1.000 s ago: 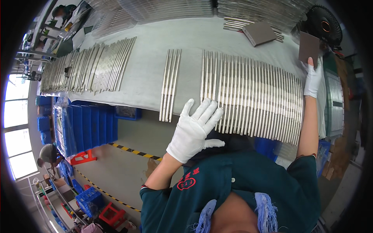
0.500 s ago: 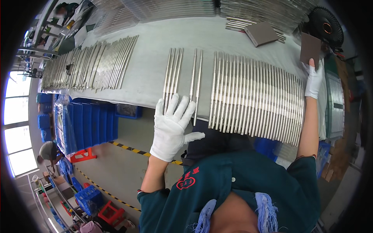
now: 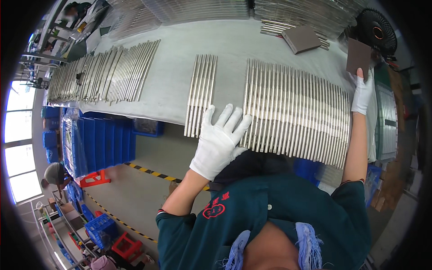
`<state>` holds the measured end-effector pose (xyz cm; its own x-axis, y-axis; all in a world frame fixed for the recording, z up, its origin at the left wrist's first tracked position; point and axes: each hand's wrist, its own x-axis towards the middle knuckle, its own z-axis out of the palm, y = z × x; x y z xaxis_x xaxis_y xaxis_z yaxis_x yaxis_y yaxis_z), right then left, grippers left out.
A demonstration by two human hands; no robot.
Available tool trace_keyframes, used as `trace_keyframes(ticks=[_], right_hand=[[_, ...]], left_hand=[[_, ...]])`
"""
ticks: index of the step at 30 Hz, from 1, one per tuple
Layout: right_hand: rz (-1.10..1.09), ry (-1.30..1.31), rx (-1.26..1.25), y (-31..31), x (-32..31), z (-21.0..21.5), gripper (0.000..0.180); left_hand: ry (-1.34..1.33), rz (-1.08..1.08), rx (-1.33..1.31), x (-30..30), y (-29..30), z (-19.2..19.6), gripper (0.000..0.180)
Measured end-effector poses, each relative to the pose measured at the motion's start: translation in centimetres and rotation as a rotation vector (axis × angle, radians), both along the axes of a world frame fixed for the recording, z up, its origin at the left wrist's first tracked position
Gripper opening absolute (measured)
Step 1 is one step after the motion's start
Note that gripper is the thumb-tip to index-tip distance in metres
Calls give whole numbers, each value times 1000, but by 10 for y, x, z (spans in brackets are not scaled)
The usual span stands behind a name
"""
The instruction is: The recorder uses a sanding block to polish or sand several thin metal rods aligned on a table.
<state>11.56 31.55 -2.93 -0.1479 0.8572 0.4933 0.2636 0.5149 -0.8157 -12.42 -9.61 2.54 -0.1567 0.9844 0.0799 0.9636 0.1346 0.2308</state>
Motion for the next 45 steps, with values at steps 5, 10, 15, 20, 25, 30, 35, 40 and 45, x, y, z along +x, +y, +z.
trace_keyframes(ticks=[5,10,15,20,25,30,35,40,45], right_hand=[[-5,-23,19,1,6,2,57],[-9,-46,17,4,10,0,57],[3,-58,37,7,13,-2,58],[-9,-63,28,11,14,-5,57],[1,-56,9,8,13,-3,56],[-3,-40,-18,6,13,-3,55],[12,-39,5,5,13,-2,54],[13,-37,-13,6,13,-2,54],[60,-133,12,-9,8,12,55]], left_hand=[[5,3,45,-4,-2,-1,87],[11,25,92,-6,-6,-6,81],[76,34,174,-9,-9,-8,62],[95,43,153,-6,-2,-4,64],[150,40,189,-9,-2,-13,55],[145,44,191,-11,-4,-10,52],[135,42,176,-11,-4,-11,52],[149,25,219,-11,-2,-11,54],[137,-47,241,-16,-5,-13,52]])
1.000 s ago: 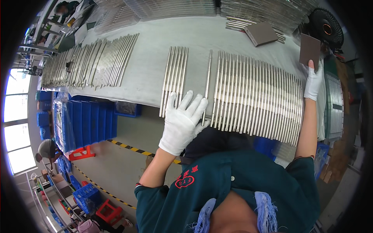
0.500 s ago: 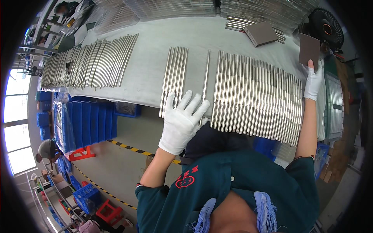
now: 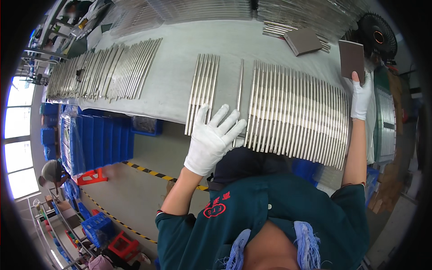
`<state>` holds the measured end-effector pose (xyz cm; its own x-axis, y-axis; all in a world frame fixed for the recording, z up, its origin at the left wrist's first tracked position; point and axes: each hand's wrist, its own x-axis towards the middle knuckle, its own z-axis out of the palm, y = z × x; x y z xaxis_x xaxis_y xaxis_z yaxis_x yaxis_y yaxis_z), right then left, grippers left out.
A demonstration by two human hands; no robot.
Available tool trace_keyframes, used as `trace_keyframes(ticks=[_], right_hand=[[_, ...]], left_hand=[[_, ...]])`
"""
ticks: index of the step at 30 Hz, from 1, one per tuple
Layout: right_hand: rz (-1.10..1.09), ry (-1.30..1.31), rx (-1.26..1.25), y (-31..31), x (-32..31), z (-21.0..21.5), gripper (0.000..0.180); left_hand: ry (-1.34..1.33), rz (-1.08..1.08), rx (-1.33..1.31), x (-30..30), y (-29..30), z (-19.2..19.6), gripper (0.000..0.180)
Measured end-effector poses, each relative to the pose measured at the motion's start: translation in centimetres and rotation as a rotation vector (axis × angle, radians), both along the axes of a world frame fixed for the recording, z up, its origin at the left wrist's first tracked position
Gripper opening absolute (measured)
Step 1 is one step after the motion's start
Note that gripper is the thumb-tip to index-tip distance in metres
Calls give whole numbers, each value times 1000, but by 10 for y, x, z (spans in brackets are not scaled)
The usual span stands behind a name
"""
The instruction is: The recorder uses a sanding block to polish or sand several thin metal rods aligned on a table.
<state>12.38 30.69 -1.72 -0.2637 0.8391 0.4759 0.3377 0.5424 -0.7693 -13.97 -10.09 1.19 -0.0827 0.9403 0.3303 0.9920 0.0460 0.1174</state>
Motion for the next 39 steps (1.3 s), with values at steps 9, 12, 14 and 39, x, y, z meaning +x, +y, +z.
trace_keyframes(ticks=[9,12,14,39], right_hand=[[860,-456,-211,-150,-106,90,66],[1029,-653,-171,-169,-146,91,60],[1030,-736,-115,-176,-157,97,60],[991,-589,-104,-111,-106,102,60]], left_hand=[[-57,-127,11,6,-10,18,50],[-30,-141,-44,9,-6,22,47],[-31,-143,-38,8,-5,23,46],[-120,-145,-62,7,-7,22,46]])
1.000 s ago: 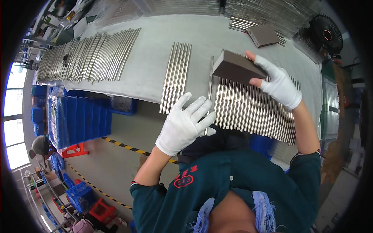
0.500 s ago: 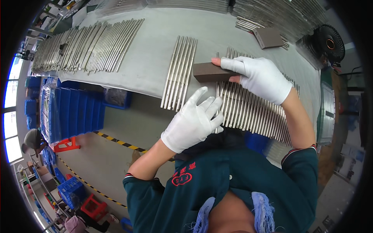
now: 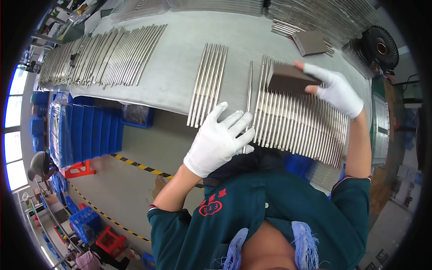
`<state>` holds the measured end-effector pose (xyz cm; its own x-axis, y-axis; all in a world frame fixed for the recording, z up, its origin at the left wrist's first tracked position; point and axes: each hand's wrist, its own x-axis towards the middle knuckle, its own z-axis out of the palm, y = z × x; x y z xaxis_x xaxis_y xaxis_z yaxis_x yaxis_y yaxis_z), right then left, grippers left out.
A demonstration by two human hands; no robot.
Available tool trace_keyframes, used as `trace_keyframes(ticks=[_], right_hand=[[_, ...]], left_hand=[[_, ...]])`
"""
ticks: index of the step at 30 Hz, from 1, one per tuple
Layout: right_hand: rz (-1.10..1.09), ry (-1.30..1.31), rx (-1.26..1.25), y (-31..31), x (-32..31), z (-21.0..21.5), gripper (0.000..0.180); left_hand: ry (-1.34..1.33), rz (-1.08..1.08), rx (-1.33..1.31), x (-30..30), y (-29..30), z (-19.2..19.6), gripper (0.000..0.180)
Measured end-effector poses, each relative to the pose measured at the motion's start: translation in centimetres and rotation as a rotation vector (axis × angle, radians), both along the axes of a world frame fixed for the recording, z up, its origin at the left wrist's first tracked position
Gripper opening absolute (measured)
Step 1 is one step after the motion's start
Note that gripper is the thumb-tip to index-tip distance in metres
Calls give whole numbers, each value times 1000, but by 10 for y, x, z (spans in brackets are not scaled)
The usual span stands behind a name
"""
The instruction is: The recorder uses a sanding block to polish or sand several thin metal rods aligned on a table.
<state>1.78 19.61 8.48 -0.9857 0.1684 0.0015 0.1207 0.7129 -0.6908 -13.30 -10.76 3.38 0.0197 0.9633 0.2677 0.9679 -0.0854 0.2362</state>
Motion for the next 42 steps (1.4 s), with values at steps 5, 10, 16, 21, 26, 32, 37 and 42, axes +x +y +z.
trace_keyframes(ticks=[5,10,16,21,26,32,37,42], right_hand=[[-751,650,-229,41,49,-20,60],[-1019,806,-167,112,106,-71,62],[-1247,823,75,107,110,-91,69],[-1164,763,212,102,101,-95,67],[-1070,766,216,109,104,-105,65],[-1070,791,135,112,102,-109,66],[-1081,758,225,114,105,-109,67],[-1104,739,233,114,107,-110,66]], left_hand=[[46,50,-38,2,-3,-9,61],[-18,134,-142,7,1,-6,89],[31,111,-125,5,14,-8,92],[57,111,-97,3,14,-11,87],[91,111,-94,8,16,-9,85],[-54,-24,-158,24,28,-4,96],[-25,-13,-155,23,23,-9,93],[-17,102,-201,9,6,-3,92]])
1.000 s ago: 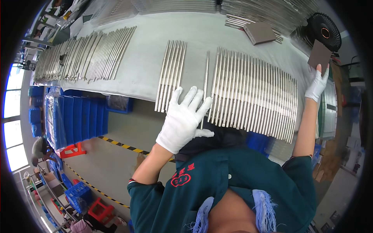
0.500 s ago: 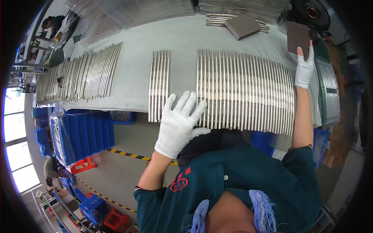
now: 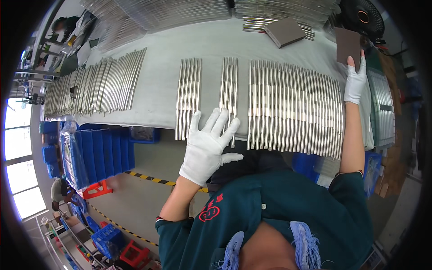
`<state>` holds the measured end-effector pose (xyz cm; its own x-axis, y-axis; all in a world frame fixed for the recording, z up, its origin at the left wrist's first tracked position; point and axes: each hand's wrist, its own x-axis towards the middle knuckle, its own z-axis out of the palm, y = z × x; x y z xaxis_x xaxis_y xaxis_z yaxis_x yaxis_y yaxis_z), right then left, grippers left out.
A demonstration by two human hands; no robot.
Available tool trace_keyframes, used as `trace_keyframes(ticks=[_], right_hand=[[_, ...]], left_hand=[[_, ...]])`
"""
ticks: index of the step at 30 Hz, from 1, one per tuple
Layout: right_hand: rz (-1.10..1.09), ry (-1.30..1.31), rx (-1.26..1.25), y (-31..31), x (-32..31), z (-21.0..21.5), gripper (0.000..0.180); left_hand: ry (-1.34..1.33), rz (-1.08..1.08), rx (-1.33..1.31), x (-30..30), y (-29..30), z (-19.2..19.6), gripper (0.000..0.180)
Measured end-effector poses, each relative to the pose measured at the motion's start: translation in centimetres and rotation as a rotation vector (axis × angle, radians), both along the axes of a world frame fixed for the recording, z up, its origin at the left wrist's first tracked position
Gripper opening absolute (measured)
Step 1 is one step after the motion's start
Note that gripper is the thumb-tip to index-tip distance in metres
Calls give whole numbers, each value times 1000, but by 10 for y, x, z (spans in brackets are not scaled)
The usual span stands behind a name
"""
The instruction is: The recorder uses a sanding block to polish or sand several thin metal rods aligned on a table.
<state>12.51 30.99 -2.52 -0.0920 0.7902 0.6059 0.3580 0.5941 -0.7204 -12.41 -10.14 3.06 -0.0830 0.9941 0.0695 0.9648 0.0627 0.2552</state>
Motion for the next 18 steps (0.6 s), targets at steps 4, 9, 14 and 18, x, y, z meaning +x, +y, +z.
trace_keyframes(ticks=[4,9,14,18], right_hand=[[11,-16,11,0,-2,1,66],[32,20,5,3,-1,-1,66],[16,-10,-5,2,-1,-1,66],[28,49,-25,1,-4,0,66]], left_hand=[[18,71,25,-5,-9,1,89],[23,37,28,0,-3,-3,96],[-31,-56,54,15,11,-8,101],[-46,-81,23,24,20,-1,94]])
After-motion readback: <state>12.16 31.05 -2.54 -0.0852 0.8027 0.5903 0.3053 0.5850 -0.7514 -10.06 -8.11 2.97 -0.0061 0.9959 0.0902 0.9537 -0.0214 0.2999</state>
